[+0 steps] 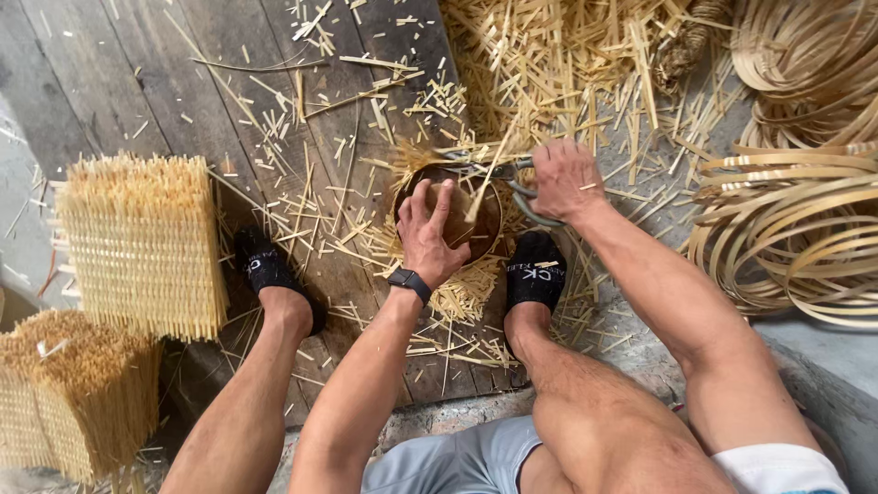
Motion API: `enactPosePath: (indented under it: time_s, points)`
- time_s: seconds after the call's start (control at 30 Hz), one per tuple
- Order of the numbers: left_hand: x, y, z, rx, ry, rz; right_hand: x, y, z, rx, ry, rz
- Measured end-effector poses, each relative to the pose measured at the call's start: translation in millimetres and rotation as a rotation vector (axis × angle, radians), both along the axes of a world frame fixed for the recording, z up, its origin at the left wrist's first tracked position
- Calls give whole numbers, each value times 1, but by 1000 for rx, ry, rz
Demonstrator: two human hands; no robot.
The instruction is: The person weaves bamboo strips into small round bowls using a circular mold. They wrap a strip around the mold, press it into place, and trim the excess with shears. The finished bowls are stacked nearby.
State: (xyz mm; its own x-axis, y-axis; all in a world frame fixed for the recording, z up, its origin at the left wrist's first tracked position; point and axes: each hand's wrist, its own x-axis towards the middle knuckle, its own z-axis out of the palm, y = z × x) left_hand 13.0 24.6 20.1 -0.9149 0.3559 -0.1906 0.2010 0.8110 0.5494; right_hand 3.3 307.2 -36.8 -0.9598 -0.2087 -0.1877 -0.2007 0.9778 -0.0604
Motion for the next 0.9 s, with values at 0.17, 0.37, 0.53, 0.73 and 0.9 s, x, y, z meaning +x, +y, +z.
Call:
enactPosePath:
  time_s: [0.17,0.37,0.53,0.73,0.9]
  points:
    - [0,7,7,28,-22,198,-3,13,3,44,-239,-8]
    - [-3,8,10,51,-46,102,-6,3,-17,-2,323,78]
    - [-7,6,15,62,-87,108,-5,17,-11,98,-238,1]
    - [-12,4,11,-35,-74,-19,-10,-4,-11,20,244,86]
    - [-12,-4,8,6,-27,65,-7,13,-5,76,-279,1]
